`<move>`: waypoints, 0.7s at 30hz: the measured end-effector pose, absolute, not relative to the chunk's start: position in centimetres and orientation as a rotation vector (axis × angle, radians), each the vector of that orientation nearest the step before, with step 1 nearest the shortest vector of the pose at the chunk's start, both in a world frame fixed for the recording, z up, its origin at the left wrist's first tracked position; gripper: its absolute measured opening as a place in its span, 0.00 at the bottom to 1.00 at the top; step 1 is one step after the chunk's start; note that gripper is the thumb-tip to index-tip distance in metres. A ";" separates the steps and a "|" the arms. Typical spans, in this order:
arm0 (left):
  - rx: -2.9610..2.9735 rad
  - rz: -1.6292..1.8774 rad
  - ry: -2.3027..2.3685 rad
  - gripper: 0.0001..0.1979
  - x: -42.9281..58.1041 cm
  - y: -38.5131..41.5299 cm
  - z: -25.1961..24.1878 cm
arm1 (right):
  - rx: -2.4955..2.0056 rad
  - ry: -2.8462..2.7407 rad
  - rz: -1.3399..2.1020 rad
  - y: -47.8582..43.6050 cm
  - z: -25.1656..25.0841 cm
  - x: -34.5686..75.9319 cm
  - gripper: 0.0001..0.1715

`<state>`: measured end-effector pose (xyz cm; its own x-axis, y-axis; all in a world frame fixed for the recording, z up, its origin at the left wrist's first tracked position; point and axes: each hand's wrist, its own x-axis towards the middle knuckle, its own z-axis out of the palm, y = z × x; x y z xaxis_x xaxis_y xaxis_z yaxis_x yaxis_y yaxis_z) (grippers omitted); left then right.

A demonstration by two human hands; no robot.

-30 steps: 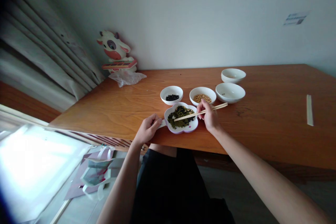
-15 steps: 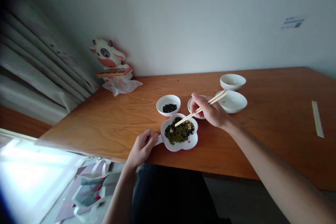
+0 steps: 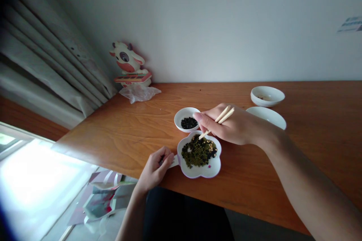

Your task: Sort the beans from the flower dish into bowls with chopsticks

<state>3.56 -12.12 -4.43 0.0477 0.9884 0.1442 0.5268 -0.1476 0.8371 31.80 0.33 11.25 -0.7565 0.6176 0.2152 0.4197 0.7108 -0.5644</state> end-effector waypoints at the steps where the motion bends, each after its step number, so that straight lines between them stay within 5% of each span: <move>1: 1.733 1.000 1.529 0.19 3.6 -12.2 -4.4 | -0.800 -2.519 0.713 0.4 11.1 31.9 0.37; 21: 1.670 0.975 1.492 0.17 3.6 -12.7 -4.4 | -0.732 -2.508 0.808 0.3 9.4 33.1 0.33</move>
